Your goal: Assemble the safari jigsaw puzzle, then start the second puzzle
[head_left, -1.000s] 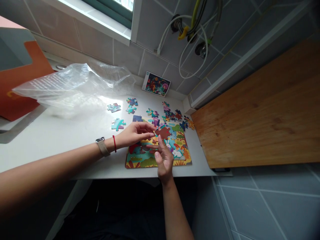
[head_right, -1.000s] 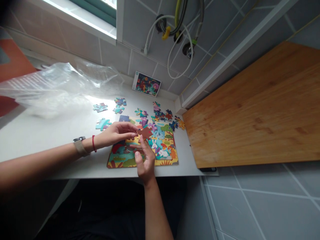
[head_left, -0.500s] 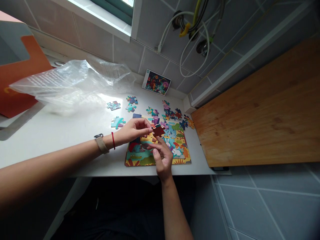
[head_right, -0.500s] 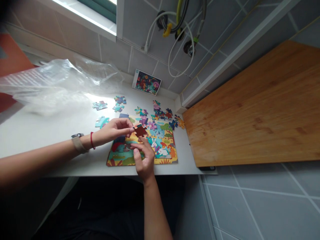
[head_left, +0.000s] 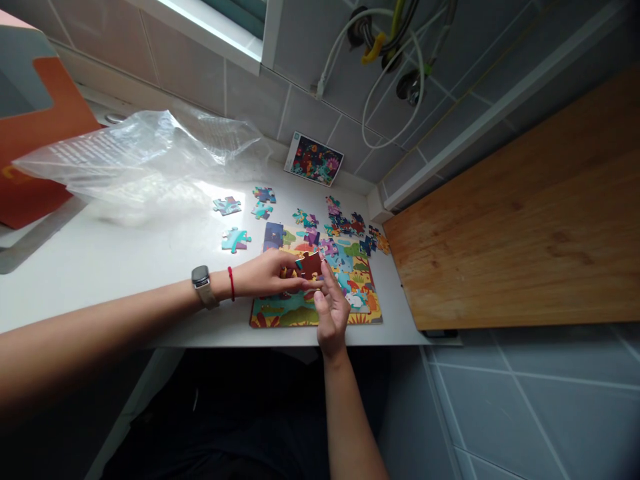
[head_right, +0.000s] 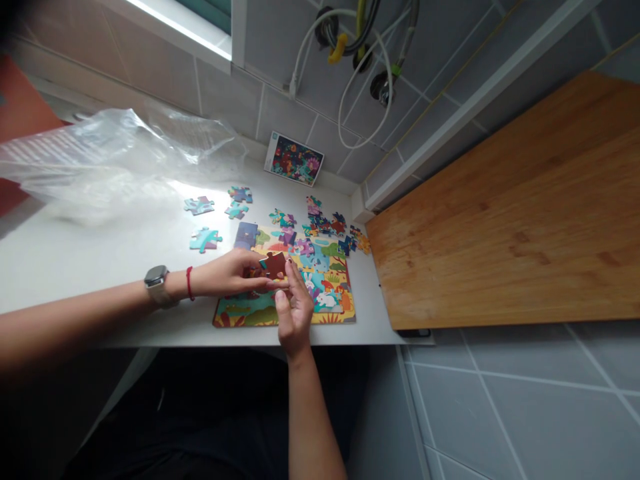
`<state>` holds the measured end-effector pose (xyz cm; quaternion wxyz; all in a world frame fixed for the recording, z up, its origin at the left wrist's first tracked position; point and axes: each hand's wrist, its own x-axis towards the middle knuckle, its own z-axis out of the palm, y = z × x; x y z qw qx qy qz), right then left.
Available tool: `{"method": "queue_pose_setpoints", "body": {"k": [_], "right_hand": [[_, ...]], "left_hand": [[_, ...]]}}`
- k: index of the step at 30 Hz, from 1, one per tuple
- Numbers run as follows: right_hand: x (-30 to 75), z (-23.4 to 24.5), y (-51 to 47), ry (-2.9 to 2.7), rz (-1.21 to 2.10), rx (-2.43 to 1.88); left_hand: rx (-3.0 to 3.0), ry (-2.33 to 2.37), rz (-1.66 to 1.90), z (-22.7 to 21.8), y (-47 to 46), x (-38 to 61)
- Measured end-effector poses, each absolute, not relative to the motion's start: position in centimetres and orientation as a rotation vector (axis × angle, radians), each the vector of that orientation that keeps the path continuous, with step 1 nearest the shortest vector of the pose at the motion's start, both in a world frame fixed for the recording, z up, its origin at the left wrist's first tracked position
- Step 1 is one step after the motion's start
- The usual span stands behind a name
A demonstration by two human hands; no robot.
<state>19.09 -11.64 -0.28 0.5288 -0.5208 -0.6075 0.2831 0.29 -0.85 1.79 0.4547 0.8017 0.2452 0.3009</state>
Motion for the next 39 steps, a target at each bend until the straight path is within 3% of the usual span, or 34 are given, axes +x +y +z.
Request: {"method": "queue_pose_setpoints", "body": {"k": [39], "right_hand": [[18.8,-0.4,-11.6,-1.167,0.736,-1.194]], "left_hand": [[2.385,0.701,0.976,1.8,-0.4,-0.2]]}}
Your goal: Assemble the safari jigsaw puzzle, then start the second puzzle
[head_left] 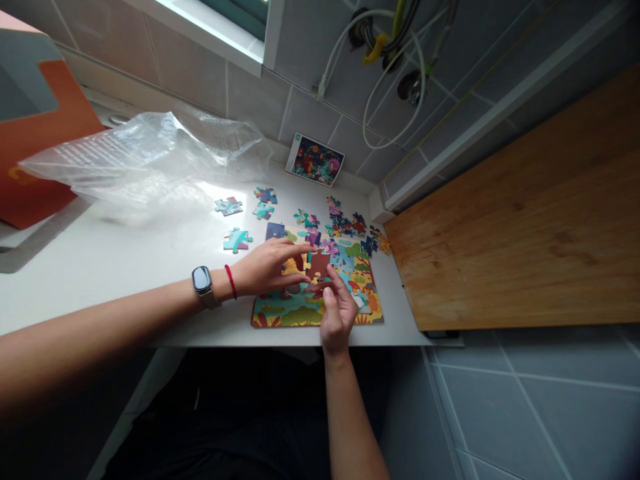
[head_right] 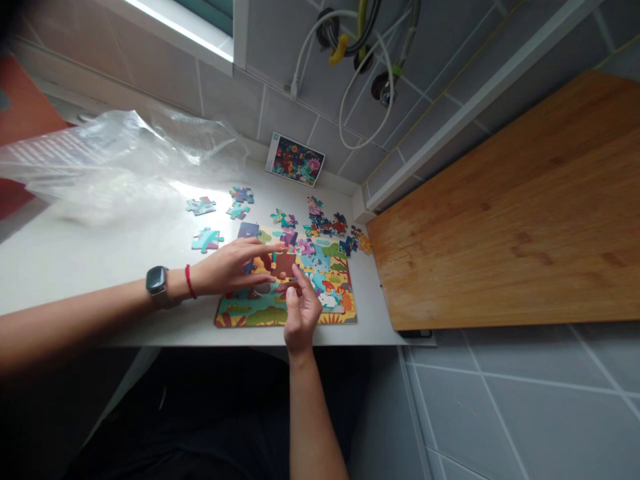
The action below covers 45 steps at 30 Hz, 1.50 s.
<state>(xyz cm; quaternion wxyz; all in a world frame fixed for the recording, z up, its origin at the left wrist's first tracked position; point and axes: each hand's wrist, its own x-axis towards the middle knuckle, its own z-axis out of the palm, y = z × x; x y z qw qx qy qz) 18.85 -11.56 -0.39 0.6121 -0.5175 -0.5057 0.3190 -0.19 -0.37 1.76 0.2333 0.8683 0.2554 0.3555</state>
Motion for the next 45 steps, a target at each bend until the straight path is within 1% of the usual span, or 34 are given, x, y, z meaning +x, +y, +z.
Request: {"method": "queue_pose_setpoints", "body": {"k": [6,9,14,20,25,29,35,45], "right_hand": [[18.7,-0.3,-11.2,-0.946,0.648,-1.194],[18.7,-0.1,-11.0,-0.870,0.686,-1.176],[18.8,-0.2,-11.0,-0.900,0.700,-1.175],[19.0,-1.1,-11.4,-1.033,0.630,-1.215],[18.8,-0.9,-11.7,-1.168,0.674,-1.235],[18.8,-0.5,-11.7,-1.164,0.678,-1.313],[19.1,-0.3,-11.8,-1.186,0.727,-1.321],[18.7,0.6,-11.5,-1.181,0.763,-1.276]], "left_hand": [[2.084,0.845,1.154,2.9,-0.1,-0.6],[1.922,0.901,1.189,3.2,-0.2,-0.8],[1.871,0.924,1.193,3.0,-0.2,-0.7],[1.971,0.817,1.182,2.6,0.0,-0.7],[2.066,0.719,1.143,2.4,-0.1,-0.6],[2.101,0.694,1.116,2.5,-0.2,-0.5],[2.243,0.707,1.052,3.2,-0.6,-0.3],[2.271,0.708,1.020,2.0,-0.4,-0.1]]}}
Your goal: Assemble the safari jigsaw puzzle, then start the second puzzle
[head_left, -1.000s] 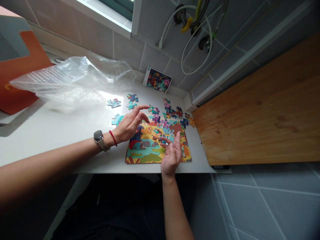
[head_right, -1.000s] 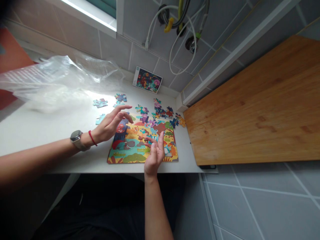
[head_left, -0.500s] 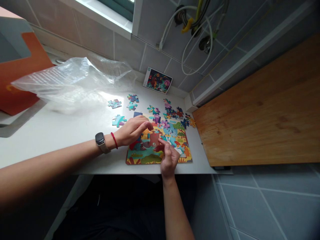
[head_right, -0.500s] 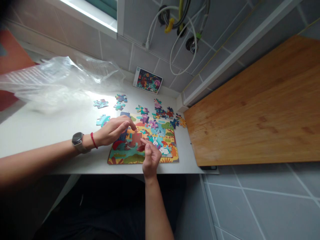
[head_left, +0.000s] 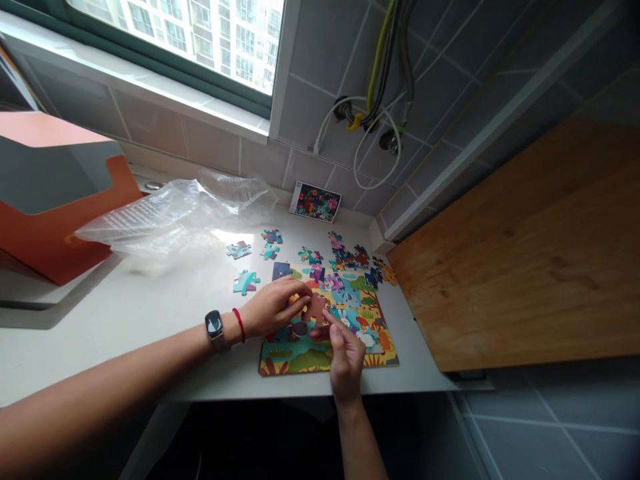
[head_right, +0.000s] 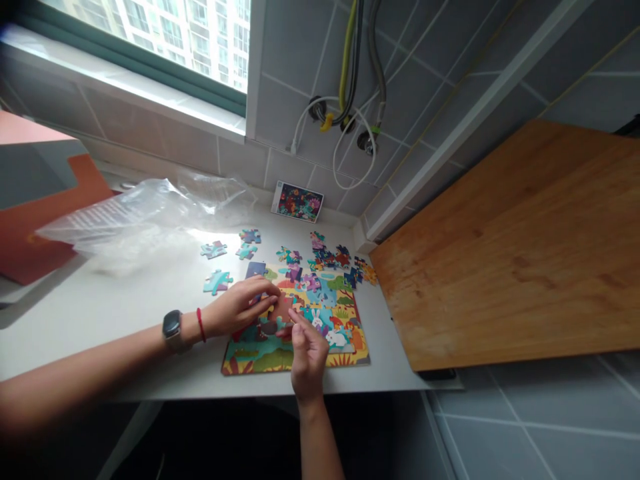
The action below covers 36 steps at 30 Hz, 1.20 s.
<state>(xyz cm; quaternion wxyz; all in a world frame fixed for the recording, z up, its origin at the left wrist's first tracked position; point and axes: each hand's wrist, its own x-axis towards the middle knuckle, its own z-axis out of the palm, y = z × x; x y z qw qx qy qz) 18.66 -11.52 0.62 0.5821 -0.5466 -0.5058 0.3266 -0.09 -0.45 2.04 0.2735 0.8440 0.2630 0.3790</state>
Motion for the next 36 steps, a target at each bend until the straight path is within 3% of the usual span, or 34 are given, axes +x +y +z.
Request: {"method": "queue_pose_setpoints", "body": {"k": [36], "right_hand": [[18.5,1.1,-12.0,-1.338,0.659,-1.279]], "left_hand": [[2.379,0.609,0.944,1.6,-0.9,0.2]]}}
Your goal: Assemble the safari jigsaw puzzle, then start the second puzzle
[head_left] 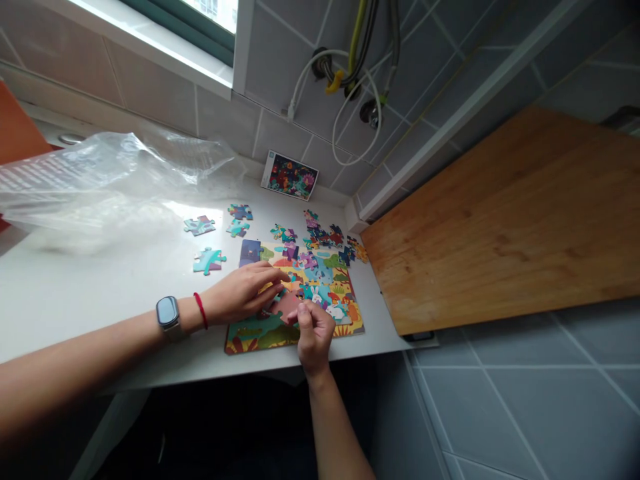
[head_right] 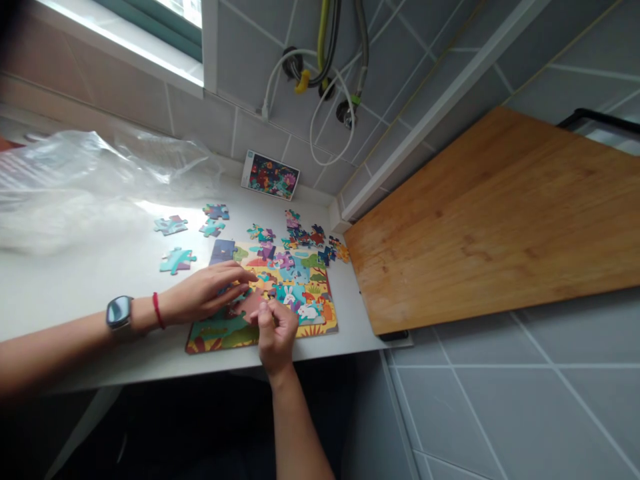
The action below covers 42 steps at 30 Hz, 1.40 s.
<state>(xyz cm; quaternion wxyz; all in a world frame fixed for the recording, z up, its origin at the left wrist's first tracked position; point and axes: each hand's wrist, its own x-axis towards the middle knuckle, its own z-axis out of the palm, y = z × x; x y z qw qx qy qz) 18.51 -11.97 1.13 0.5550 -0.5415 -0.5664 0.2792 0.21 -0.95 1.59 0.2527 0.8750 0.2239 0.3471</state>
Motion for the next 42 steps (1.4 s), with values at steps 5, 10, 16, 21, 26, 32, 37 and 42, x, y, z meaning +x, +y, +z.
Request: {"method": "queue_pose_setpoints", "body": {"k": [5,10,16,21,26,32,37,42], "right_hand": [[23.0,1.7,-12.2,-1.196,0.506,-1.323],[28.0,0.6,-11.8,-0.944,0.296,-1.477],[28.4,-0.3,-12.0,-1.102,0.334,-1.573],[27.9,0.1,-12.0,-1.253,0.370,-1.630],[28.1,0.0,-12.0,-1.264,0.349,-1.630],[28.2,-0.4,-11.9,-1.296,0.347,-1.648],[28.2,-0.3,-12.0,-1.351,0.312,-1.679],[28.2,0.0,-12.0,-1.385,0.284,-1.663]], "left_hand": [[2.399,0.611,0.942,1.3,-1.1,0.2],[2.408,0.596,0.917,1.4,-1.4,0.3],[2.407,0.472,0.909,1.9,-1.3,0.4],[2.441,0.469,0.826,1.8,-1.1,0.5],[2.448,0.472,0.762,1.6,-1.2,0.5],[2.448,0.465,0.749,1.7,-1.3,0.6],[2.456,0.498,0.727,1.8,-1.4,0.6],[2.459,0.515,0.711,2.0,-1.4,0.8]]}}
